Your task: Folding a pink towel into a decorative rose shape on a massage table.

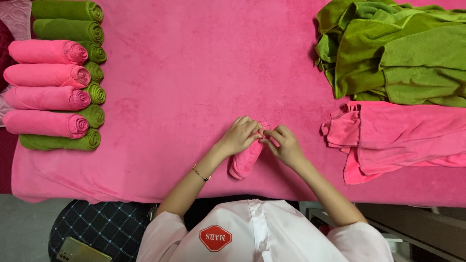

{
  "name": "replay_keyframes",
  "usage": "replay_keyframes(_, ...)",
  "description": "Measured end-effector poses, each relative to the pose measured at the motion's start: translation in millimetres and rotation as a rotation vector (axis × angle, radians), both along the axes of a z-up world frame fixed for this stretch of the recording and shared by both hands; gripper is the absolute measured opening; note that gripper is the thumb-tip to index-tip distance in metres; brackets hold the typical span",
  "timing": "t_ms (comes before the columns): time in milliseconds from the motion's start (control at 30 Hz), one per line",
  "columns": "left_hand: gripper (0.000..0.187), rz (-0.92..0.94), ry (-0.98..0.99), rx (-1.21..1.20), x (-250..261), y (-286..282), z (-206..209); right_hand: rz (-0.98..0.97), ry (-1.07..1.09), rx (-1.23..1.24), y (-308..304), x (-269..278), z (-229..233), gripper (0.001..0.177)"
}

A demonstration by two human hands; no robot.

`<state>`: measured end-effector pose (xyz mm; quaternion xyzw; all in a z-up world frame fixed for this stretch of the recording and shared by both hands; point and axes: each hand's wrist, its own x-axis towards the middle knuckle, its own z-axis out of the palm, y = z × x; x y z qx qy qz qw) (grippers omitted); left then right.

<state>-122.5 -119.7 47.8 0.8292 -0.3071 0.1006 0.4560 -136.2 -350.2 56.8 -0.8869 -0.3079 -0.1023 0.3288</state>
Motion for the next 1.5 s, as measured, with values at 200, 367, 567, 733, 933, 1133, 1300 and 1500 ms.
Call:
replay_keyframes(200, 0.018, -0.025, -0.298, 0.367, -10, 2, -1, -0.047, -0.283, 0.041, 6, -16, -16, 0.020)
replay_keyframes(367, 0.018, 0.035, -0.441, 0.386, -15, 6, -10, 0.019, -0.209, 0.224, 10, -18, -7, 0.017)
replay_keyframes(567, 0.020, 0.070, -0.455, 0.443, -21, 11, -20, 0.093, 0.054, 0.216, 13, -10, 3, 0.015)
replay_keyframes(733, 0.018, -0.023, -0.298, 0.323, -21, 14, 0, 0.151, -0.005, -0.095, 18, -10, 56, 0.019)
replay_keyframes(933, 0.025, -0.077, -0.087, 0.082, -25, 19, 5, 0.043, -0.041, 0.019, 14, -26, 41, 0.014)
replay_keyframes(1133, 0.024, -0.021, -0.182, 0.141, -37, 16, 18, 0.116, 0.330, 0.270, 10, -30, 40, 0.018)
replay_keyframes(1300, 0.021, 0.036, -0.352, 0.285, -51, 16, 21, 0.206, 0.446, 0.335, 6, -41, 39, 0.021)
replay_keyframes(1500, 0.022, -0.054, -0.080, 0.168, -80, 21, 44, 0.226, 0.681, 0.481, 0, -55, 26, 0.022)
